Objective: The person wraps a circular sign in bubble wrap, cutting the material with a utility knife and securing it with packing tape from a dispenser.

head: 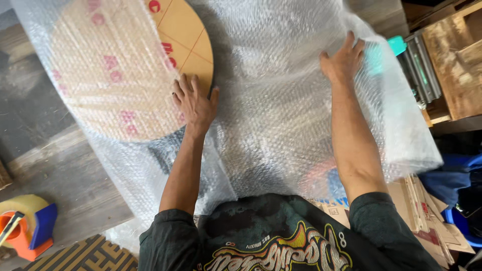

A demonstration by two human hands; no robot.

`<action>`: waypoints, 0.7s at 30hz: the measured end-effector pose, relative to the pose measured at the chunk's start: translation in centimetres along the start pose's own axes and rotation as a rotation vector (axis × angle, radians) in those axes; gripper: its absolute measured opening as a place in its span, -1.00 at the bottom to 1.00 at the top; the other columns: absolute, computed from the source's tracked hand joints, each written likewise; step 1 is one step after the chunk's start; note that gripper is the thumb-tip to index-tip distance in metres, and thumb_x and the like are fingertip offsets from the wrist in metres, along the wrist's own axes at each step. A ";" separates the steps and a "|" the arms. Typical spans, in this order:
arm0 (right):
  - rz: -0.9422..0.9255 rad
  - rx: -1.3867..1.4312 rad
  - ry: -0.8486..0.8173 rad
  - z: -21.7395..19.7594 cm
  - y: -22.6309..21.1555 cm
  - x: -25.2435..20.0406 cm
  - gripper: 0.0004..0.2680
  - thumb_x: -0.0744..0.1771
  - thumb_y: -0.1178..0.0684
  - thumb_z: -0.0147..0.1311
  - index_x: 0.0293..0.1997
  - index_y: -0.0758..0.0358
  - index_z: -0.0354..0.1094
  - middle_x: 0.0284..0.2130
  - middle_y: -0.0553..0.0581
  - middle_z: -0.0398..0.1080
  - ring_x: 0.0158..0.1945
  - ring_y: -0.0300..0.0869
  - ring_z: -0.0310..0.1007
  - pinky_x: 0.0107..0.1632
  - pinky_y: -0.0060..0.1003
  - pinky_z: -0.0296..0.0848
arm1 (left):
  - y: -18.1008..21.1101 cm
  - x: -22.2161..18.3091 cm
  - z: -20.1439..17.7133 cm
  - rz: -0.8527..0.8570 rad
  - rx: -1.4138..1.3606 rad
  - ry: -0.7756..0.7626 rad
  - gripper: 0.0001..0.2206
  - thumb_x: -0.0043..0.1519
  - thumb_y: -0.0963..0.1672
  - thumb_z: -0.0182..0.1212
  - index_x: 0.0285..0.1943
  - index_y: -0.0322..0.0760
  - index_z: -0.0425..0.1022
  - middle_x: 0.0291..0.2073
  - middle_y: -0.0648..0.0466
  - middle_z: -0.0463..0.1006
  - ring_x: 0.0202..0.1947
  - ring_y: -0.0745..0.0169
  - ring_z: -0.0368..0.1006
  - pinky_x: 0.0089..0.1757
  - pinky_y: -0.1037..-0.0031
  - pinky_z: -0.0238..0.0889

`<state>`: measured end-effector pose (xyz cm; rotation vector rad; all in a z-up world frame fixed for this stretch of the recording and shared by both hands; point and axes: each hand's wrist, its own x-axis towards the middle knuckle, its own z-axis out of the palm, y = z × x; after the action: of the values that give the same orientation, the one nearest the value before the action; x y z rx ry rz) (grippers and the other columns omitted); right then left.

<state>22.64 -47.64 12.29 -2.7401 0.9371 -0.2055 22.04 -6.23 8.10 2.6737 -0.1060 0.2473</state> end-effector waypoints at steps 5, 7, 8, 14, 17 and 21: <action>0.240 0.071 -0.300 2.4 4.4 2.7 -0.04 0.28 -0.23 0.48 0.59 -0.05 -0.61 0.53 0.46 -0.49 0.59 0.18 -0.15 0.45 0.10 0.13 | 6.4 0.9 2.9 0.074 -0.040 -0.039 -0.35 0.20 0.15 0.26 0.35 -0.28 0.33 0.41 -0.31 0.17 0.41 -0.52 0.00 0.19 -0.36 -0.01; 0.212 0.005 -0.340 4.4 5.6 2.9 -0.02 0.25 -0.28 0.45 0.58 0.04 -0.61 0.45 0.49 -0.22 0.51 0.23 -0.03 0.41 0.06 0.16 | 8.8 0.9 5.0 0.127 -0.074 -0.064 -0.35 0.20 0.17 0.26 0.33 -0.25 0.33 0.39 -0.28 0.21 0.42 -0.45 0.01 0.17 -0.29 0.00; 0.172 -0.057 -0.377 5.4 6.1 3.3 0.00 0.22 -0.34 0.42 0.57 0.13 -0.60 0.38 0.52 0.05 0.43 0.28 0.10 0.38 0.02 0.20 | 10.0 1.1 5.9 0.177 -0.105 -0.078 -0.35 0.19 0.19 0.25 0.32 -0.23 0.34 0.37 -0.26 0.26 0.42 -0.39 0.02 0.16 -0.23 0.02; 0.173 -0.079 -0.417 6.0 4.9 3.5 -0.15 0.27 -0.33 0.31 0.57 0.29 -0.30 0.25 0.44 0.29 0.28 0.26 0.32 0.27 0.00 0.35 | 16.9 1.9 8.1 0.246 -0.151 -0.572 -0.28 0.25 0.16 0.22 0.51 -0.13 0.09 0.51 -0.25 0.02 0.50 -0.36 -0.11 0.31 -0.33 -0.19; 0.146 0.010 -0.356 5.7 5.1 3.6 -0.66 0.26 -0.16 0.22 0.08 0.13 0.43 0.03 0.34 0.46 0.14 0.25 0.42 0.15 0.09 0.41 | 17.4 0.7 10.7 0.268 -0.063 -0.627 -0.30 0.23 0.13 0.31 0.48 -0.12 0.15 0.26 -0.15 0.31 0.20 -0.19 0.25 0.11 -0.08 0.26; -0.015 -0.112 -0.359 8.4 7.0 4.9 -0.82 0.32 -0.19 0.12 -0.21 0.04 0.44 0.19 0.17 0.20 0.30 0.21 0.22 0.15 0.19 0.36 | 16.2 -0.8 16.0 0.285 0.110 -0.492 -0.44 0.11 0.11 0.36 0.26 -0.01 0.34 -0.01 0.08 0.23 0.11 -0.02 0.24 -0.07 0.14 0.33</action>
<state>24.17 -54.50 2.60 -2.7513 0.8478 0.3357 21.89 -27.85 0.76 2.7644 -0.6425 -0.3329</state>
